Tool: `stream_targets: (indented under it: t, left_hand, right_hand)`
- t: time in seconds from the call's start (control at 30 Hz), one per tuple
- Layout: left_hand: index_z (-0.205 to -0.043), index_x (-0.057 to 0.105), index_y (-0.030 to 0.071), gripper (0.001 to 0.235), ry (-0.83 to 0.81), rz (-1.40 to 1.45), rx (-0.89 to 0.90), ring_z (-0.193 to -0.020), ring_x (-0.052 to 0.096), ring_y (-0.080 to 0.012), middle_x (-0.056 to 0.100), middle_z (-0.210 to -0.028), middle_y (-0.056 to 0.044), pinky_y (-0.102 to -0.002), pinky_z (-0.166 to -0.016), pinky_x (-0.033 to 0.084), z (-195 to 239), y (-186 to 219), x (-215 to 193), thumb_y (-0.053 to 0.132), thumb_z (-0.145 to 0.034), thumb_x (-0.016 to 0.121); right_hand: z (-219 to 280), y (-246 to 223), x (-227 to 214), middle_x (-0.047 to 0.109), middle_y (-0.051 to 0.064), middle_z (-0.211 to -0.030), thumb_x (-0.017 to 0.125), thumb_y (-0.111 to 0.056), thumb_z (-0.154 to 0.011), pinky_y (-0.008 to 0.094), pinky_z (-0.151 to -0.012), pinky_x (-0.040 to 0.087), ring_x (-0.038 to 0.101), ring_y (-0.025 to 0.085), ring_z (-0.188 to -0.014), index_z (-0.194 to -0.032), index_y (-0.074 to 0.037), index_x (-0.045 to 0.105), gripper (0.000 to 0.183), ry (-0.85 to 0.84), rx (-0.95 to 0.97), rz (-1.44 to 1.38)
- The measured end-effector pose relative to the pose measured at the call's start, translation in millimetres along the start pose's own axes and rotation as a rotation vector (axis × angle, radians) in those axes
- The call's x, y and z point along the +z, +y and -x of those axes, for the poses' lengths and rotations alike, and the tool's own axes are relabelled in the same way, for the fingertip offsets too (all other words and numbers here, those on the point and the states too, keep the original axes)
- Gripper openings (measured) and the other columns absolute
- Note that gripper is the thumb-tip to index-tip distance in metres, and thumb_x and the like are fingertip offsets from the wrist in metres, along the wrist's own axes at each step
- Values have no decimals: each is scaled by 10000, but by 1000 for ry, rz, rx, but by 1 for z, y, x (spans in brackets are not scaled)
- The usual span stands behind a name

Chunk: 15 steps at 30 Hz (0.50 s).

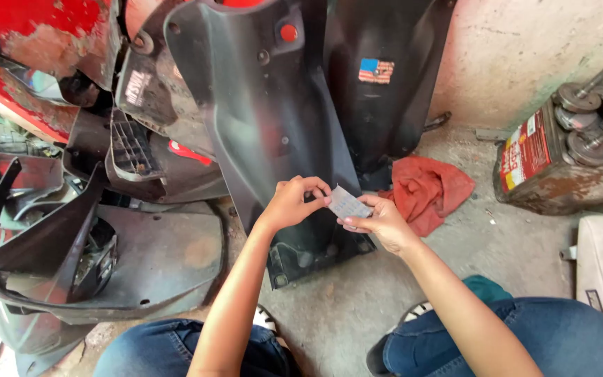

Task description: The person sands a black plastic motorcycle part using a sanding block held in the right hand while stabilizing the part with the left hand. The person shifts position from standing to sitting on the floor to continue sanding the lower edges of the part.

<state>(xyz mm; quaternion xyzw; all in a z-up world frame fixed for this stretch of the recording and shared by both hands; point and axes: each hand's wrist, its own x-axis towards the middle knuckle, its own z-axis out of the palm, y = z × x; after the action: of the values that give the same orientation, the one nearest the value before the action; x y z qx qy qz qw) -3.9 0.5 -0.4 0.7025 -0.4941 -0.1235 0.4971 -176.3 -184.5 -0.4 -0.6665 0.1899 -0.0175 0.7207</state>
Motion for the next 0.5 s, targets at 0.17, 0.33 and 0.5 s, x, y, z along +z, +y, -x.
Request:
stream_targets:
  t: [0.17, 0.33, 0.5]
  left_hand:
    - [-969, 739, 157, 145, 17, -45, 16, -707, 645, -153, 766, -775, 29, -344, -756, 477, 14, 5, 8, 268, -879, 761]
    - [-994, 720, 170, 141, 98, 127, -84, -700, 595, -161, 746, -781, 45, -344, -717, 467, 8, -10, 32, 258, -890, 755]
    - [-983, 714, 185, 118, 206, 181, -41, -792, 574, -167, 740, -813, 55, -364, -783, 399, -1, -17, 58, 223, -884, 765]
  right_hand:
    - [3, 29, -6, 732, 149, -1145, 728, 10, -873, 363, -898, 642, 759, 261, -1035, -1154, 36, 618, 303, 18, 38, -126]
    - [-3, 45, -15, 722, 136, -1182, 710, -41, -917, 333, -884, 595, 736, 211, -1012, -1268, 21, 647, 362, 154, -18, -301]
    - [-8, 54, -38, 732, 100, -1150, 751, -48, -897, 318, -864, 562, 701, 165, -988, -1244, 13, 678, 360, 279, -147, -108]
